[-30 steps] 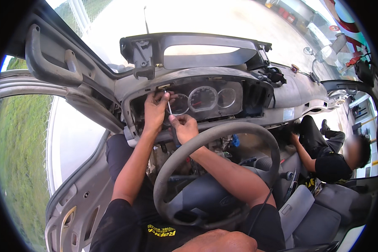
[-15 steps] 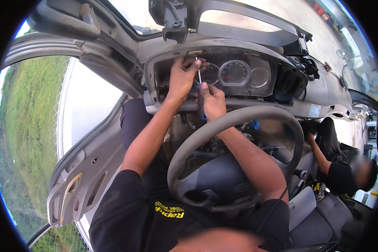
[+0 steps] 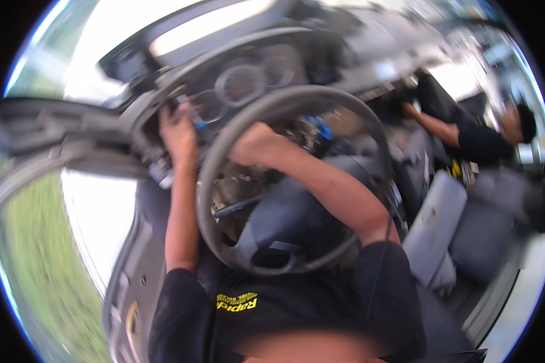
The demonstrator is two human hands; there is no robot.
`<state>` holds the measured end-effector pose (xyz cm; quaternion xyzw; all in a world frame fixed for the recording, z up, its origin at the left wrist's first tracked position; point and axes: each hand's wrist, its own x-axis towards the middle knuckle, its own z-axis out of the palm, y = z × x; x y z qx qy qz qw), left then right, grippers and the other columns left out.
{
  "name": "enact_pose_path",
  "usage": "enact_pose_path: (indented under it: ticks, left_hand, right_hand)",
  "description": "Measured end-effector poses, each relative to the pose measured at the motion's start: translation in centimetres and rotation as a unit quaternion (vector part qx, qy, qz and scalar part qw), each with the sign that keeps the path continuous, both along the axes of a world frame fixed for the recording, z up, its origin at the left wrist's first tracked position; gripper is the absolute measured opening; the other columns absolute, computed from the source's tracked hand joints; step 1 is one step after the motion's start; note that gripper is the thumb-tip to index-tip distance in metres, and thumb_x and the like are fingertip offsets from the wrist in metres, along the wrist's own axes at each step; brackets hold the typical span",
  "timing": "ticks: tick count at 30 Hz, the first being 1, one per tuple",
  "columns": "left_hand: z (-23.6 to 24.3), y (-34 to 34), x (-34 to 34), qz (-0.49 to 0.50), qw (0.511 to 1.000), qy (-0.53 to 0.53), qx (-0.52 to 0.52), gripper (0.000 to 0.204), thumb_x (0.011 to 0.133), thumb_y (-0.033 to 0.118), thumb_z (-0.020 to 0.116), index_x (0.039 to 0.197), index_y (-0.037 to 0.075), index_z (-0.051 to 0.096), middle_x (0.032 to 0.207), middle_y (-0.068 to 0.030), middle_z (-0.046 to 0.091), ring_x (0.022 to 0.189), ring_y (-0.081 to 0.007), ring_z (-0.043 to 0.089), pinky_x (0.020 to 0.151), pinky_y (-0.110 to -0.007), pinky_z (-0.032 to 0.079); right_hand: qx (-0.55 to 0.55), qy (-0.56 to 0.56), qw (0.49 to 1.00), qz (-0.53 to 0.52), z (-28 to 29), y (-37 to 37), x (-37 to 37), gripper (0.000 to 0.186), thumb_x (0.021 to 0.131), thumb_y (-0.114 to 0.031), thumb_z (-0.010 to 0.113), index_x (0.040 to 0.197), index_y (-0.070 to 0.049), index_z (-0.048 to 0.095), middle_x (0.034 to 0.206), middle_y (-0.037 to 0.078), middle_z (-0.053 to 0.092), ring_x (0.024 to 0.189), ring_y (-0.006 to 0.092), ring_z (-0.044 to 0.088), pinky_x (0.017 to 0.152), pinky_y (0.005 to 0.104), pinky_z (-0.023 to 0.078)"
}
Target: The person uses a screwdriver to remove and reinsert screws around the instrument cluster and dashboard area of a vehicle. They manipulate the dashboard panel and steering wheel area while a second person assists from the passenger side.
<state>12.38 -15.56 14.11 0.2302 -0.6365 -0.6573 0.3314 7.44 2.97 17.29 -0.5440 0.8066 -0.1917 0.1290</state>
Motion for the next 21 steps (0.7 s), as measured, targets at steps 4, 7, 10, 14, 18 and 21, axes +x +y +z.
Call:
enact_pose_path:
  ticks: [4, 7, 10, 14, 18, 21]
  left_hand:
    - [-3.7, -1.4, -0.8, 0.091, 0.993, 0.056, -0.053, 0.062, 0.103, 0.006, 0.068, 0.159, -0.003, 0.044, 0.127, -0.0224, 0.074, 0.104, -0.0259, 0.074, 0.092, -0.037, 0.059]
    - [-4.4, 2.0, -0.6, 0.137, 0.971, 0.039, -0.193, 0.058, 0.103, 0.012, 0.07, 0.155, -0.006, 0.05, 0.133, -0.025, 0.07, 0.111, -0.0259, 0.07, 0.092, -0.036, 0.059]
    - [-3.4, 2.4, 0.9, 0.11, 0.969, 0.052, -0.214, 0.056, 0.105, 0.015, 0.07, 0.153, -0.006, 0.053, 0.132, -0.0242, 0.07, 0.111, -0.0252, 0.07, 0.091, -0.036, 0.059]
    - [2.0, 0.2, 4.5, 0.087, 0.968, 0.068, -0.225, 0.047, 0.109, 0.02, 0.066, 0.15, -0.002, 0.059, 0.122, -0.0166, 0.072, 0.091, -0.0153, 0.066, 0.075, -0.03, 0.057]
    - [6.0, 0.4, 7.8, 0.041, 0.989, 0.0, -0.142, 0.044, 0.108, 0.015, 0.067, 0.15, 0.004, 0.061, 0.113, -0.0124, 0.075, 0.073, -0.0058, 0.055, 0.061, -0.022, 0.045]
    - [7.4, -2.7, 12.0, 0.0, 0.992, 0.015, -0.122, 0.045, 0.108, 0.013, 0.066, 0.151, 0.002, 0.059, 0.112, -0.0097, 0.072, 0.071, -0.005, 0.052, 0.058, -0.021, 0.04]
  right_hand:
    - [-0.037, 0.053, 0.997, -0.042, 3.8, 8.8, 5.2, 0.028, 0.098, -0.032, 0.071, 0.1, -0.005, 0.077, 0.109, 0.013, 0.076, 0.104, 0.0326, 0.075, 0.087, 0.0473, 0.059]
    - [-0.29, -0.007, 0.947, -0.135, 6.0, 19.0, 9.1, 0.028, 0.102, -0.029, 0.07, 0.1, -0.002, 0.075, 0.098, 0.01, 0.075, 0.09, 0.0284, 0.075, 0.078, 0.0433, 0.06]
    - [-0.558, -0.001, 0.72, -0.413, 1.1, 27.0, 14.5, 0.017, 0.106, -0.017, 0.066, 0.097, -0.004, 0.073, 0.089, 0.008, 0.074, 0.071, 0.0191, 0.07, 0.068, 0.0348, 0.056]
    - [-0.377, -0.002, 0.53, -0.759, -9.4, 33.5, 16.8, 0.021, 0.108, -0.018, 0.061, 0.104, 0.0, 0.071, 0.081, 0.008, 0.07, 0.068, 0.0142, 0.064, 0.067, 0.0337, 0.054]
    - [-0.233, -0.085, 0.495, -0.833, -24.2, 39.0, 13.4, 0.023, 0.1, -0.016, 0.068, 0.11, 0.005, 0.07, 0.094, 0.016, 0.074, 0.091, 0.0265, 0.074, 0.083, 0.0413, 0.059]
    - [-0.044, -0.033, 0.5, -0.864, -24.7, 41.2, 9.2, 0.024, 0.096, -0.013, 0.069, 0.112, 0.006, 0.069, 0.113, 0.026, 0.071, 0.109, 0.0409, 0.072, 0.093, 0.0492, 0.059]
